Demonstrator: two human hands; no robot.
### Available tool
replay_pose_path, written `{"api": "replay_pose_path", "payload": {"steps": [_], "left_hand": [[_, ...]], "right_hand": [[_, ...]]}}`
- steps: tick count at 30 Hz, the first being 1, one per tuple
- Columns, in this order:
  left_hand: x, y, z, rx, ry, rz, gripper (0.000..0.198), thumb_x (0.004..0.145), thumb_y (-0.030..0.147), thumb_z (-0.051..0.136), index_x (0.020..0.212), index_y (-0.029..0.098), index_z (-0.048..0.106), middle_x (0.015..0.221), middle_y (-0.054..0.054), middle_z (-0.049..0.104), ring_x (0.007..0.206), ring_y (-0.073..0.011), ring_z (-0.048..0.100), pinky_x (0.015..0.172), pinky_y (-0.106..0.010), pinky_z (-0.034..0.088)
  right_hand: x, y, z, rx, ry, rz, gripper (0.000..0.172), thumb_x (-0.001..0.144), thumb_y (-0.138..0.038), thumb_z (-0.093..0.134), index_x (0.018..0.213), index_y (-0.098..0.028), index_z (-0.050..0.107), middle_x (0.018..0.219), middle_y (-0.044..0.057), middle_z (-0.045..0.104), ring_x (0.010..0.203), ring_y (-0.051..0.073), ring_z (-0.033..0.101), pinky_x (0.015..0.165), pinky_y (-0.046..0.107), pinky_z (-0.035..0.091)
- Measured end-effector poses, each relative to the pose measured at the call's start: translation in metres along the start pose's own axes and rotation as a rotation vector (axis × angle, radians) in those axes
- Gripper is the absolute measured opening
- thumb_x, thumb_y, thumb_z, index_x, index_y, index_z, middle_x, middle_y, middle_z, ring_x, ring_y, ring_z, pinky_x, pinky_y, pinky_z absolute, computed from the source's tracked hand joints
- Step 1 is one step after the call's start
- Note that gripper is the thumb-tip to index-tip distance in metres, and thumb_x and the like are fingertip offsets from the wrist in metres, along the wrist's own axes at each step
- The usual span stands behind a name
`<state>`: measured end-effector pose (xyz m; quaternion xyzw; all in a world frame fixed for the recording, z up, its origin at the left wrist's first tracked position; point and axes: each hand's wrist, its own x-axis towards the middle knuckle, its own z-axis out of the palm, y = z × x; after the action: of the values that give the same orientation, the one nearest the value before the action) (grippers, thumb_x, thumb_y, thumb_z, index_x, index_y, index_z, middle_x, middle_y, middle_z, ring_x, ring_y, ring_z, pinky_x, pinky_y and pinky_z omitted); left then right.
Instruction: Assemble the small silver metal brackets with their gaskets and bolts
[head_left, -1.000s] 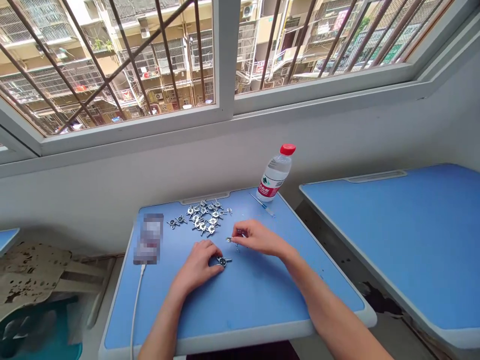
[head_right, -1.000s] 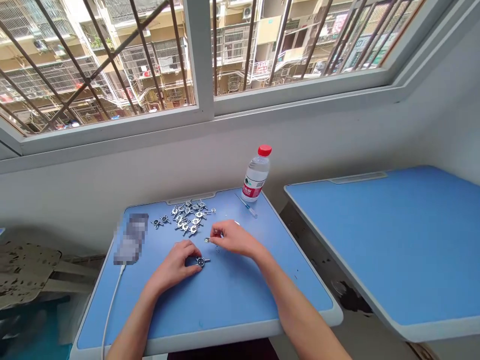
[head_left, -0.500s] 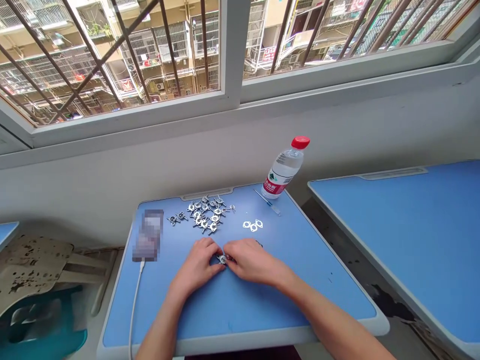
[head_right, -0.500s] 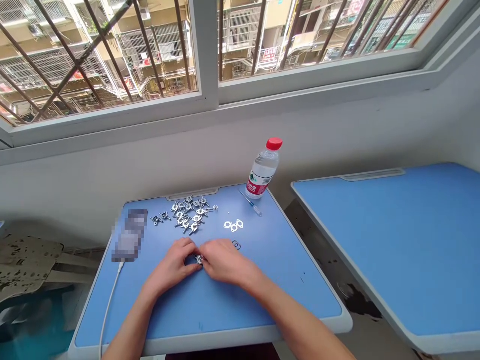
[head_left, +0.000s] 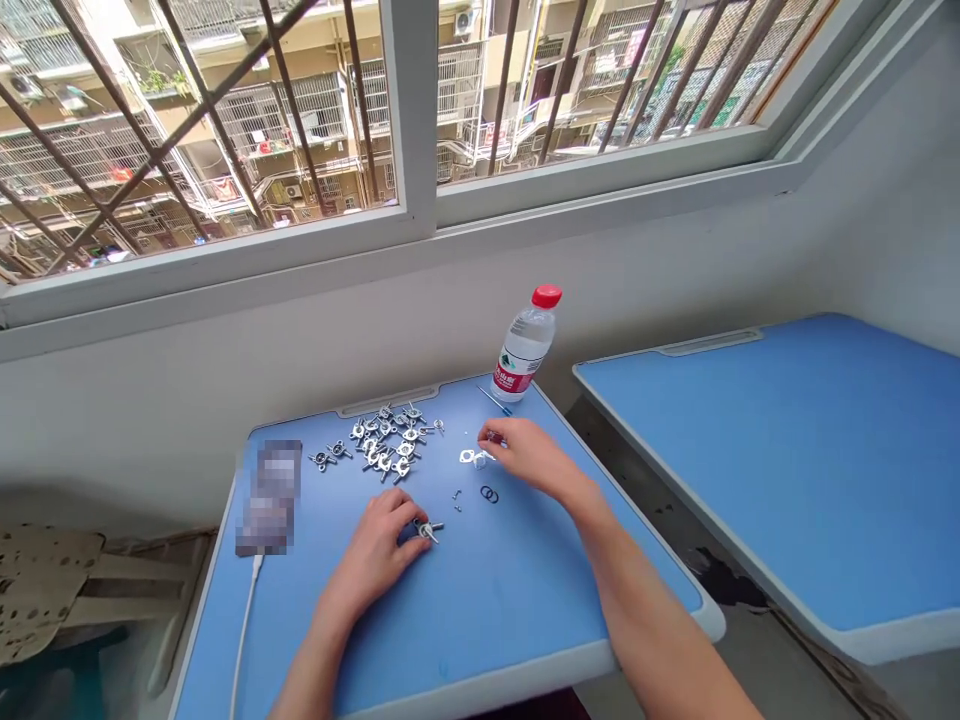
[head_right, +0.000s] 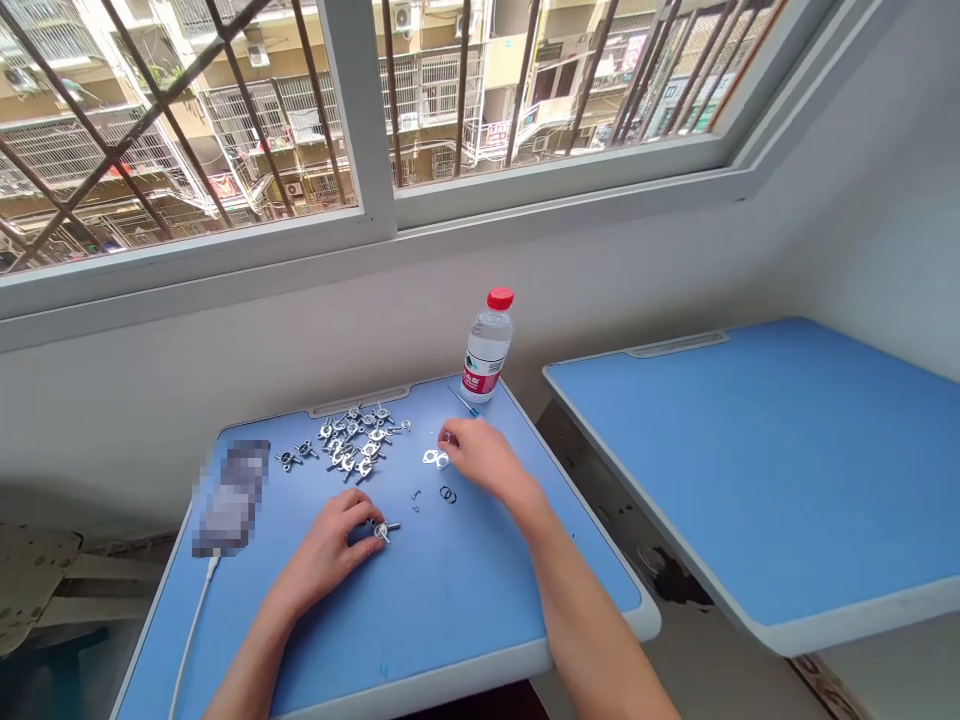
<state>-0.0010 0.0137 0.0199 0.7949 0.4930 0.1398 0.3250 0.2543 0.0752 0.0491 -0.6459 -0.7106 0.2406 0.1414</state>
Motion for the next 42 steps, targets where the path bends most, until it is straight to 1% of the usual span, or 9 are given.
{"api": "replay_pose_path", "payload": {"steps": [3,7,10,16,21,26,31,35,42], "left_hand": [[0.000,-0.001,-0.001,-0.016,0.002,0.005,0.012,0.087,0.024,0.060,0.098,0.025,0.067,0.107,-0.005,0.061,0.102,-0.0248,0.054,0.091,-0.037,0.045],[0.001,0.000,-0.003,-0.014,0.007,0.016,0.017,0.086,0.021,0.057,0.098,0.026,0.067,0.108,-0.005,0.061,0.103,-0.0249,0.055,0.092,-0.038,0.046],[0.001,0.002,-0.004,-0.006,0.011,0.015,0.018,0.084,0.020,0.056,0.098,0.025,0.067,0.108,-0.006,0.062,0.102,-0.0249,0.056,0.092,-0.038,0.046],[0.000,0.005,-0.009,-0.032,-0.022,-0.009,0.027,0.079,0.017,0.056,0.103,0.024,0.066,0.111,-0.006,0.061,0.105,-0.0244,0.056,0.094,-0.037,0.045],[-0.001,0.004,-0.010,-0.040,-0.038,-0.014,0.027,0.078,0.018,0.057,0.103,0.023,0.065,0.110,-0.005,0.061,0.104,-0.0243,0.055,0.095,-0.037,0.044],[-0.001,0.002,-0.009,-0.033,-0.037,-0.006,0.026,0.080,0.017,0.058,0.103,0.023,0.065,0.111,-0.005,0.060,0.105,-0.0239,0.055,0.096,-0.036,0.044],[0.000,-0.001,-0.007,-0.035,-0.034,0.003,0.024,0.083,0.018,0.058,0.104,0.024,0.066,0.111,-0.005,0.060,0.105,-0.0239,0.055,0.096,-0.037,0.043],[0.001,-0.004,-0.006,-0.054,-0.036,0.010,0.022,0.085,0.018,0.058,0.104,0.023,0.067,0.111,-0.005,0.059,0.105,-0.0239,0.055,0.095,-0.037,0.043],[0.001,-0.009,-0.004,-0.095,-0.018,0.013,0.020,0.085,0.019,0.061,0.102,0.025,0.070,0.109,-0.005,0.060,0.103,-0.0240,0.056,0.092,-0.036,0.045]], "right_hand": [[0.006,0.009,-0.002,-0.011,0.035,0.043,0.018,0.088,-0.017,0.050,0.084,-0.020,0.067,0.087,0.004,0.072,0.077,0.018,0.061,0.061,0.025,0.035],[0.010,0.012,-0.002,-0.013,0.027,0.048,0.020,0.087,-0.016,0.049,0.088,-0.019,0.069,0.091,0.005,0.072,0.079,0.018,0.061,0.062,0.025,0.036],[0.009,0.013,-0.003,-0.019,-0.038,0.019,0.020,0.085,-0.015,0.050,0.087,-0.019,0.070,0.090,0.004,0.072,0.078,0.017,0.061,0.061,0.024,0.037],[-0.002,0.008,0.000,-0.095,-0.244,-0.038,0.004,0.070,-0.017,0.068,0.073,-0.020,0.068,0.077,0.001,0.070,0.070,0.016,0.060,0.054,0.024,0.033],[-0.004,-0.002,0.008,-0.176,-0.284,-0.039,0.006,0.068,-0.013,0.067,0.069,-0.019,0.065,0.076,0.004,0.067,0.073,0.019,0.060,0.053,0.025,0.028],[-0.003,-0.003,0.010,-0.151,-0.320,-0.053,0.010,0.067,-0.009,0.062,0.064,-0.019,0.062,0.070,0.003,0.064,0.068,0.017,0.057,0.053,0.026,0.028],[-0.005,-0.001,0.004,-0.037,-0.312,-0.068,0.008,0.070,-0.014,0.061,0.063,-0.018,0.061,0.066,0.001,0.061,0.063,0.015,0.053,0.052,0.025,0.031],[-0.008,-0.002,-0.003,0.069,-0.289,-0.094,0.009,0.076,-0.021,0.057,0.071,-0.018,0.065,0.074,0.002,0.065,0.066,0.014,0.054,0.056,0.024,0.036],[-0.013,0.008,-0.017,0.343,-0.158,-0.088,0.018,0.076,-0.033,0.058,0.072,-0.019,0.068,0.072,0.002,0.062,0.066,0.015,0.049,0.059,0.027,0.038]]}}
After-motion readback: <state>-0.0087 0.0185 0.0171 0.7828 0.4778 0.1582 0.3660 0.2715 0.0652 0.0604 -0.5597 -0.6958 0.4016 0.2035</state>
